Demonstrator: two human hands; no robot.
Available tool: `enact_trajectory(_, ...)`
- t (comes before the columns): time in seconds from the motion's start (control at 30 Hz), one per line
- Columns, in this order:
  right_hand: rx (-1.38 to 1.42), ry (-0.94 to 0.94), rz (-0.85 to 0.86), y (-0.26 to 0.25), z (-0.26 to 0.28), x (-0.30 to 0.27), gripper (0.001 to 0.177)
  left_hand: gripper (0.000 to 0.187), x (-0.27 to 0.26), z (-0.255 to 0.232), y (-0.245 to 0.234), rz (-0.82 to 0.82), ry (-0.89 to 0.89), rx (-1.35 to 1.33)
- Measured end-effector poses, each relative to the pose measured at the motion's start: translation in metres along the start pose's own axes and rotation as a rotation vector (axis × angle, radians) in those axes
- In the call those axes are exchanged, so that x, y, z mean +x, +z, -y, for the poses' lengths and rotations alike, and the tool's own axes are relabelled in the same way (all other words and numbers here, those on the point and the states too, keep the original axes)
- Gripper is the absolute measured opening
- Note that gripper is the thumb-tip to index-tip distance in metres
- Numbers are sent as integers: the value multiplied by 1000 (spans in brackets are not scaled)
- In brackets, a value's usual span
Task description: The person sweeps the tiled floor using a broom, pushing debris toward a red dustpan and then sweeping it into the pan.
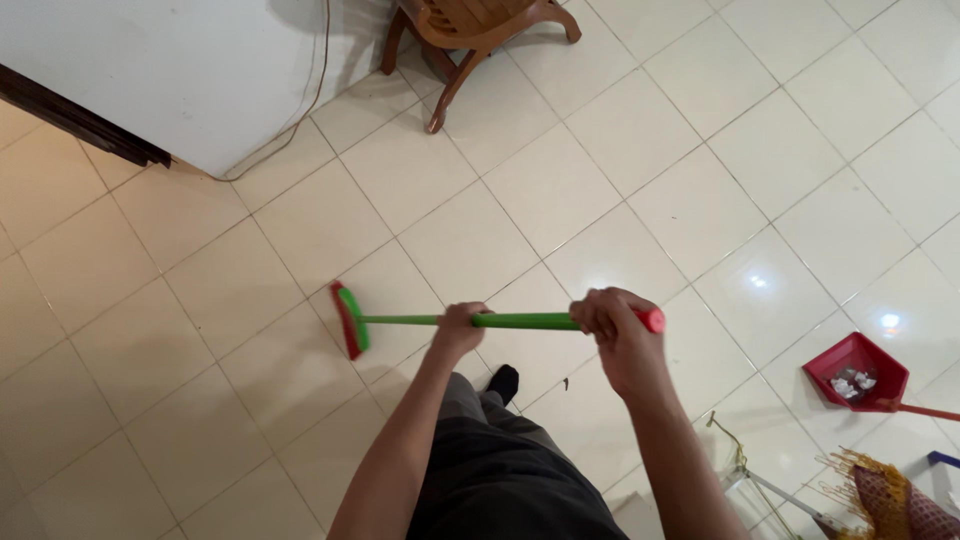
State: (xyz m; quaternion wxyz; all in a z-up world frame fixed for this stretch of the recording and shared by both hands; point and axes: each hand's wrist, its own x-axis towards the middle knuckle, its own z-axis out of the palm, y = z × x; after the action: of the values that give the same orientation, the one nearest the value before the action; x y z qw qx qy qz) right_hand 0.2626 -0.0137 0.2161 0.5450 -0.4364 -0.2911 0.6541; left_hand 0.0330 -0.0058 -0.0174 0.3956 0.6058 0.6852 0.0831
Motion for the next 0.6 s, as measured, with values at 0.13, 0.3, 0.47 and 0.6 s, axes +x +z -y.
enact_trajectory(0.13,-193,-84,-13,-3,38,-19,30,17,-4,-37,28,74,151,-383)
enact_trajectory(0.3,-598,-132,-78,13,90,-52,16,14,-8,-107,30,116,356,-500)
enact_trajectory(0.47,-873,-186,91,43,107,-84,11,19,-26,-145,-13,228,389,-570)
enact_trajectory(0.6,-988,-521,219,15,115,-100,13,17,-43,-159,-41,237,386,-467)
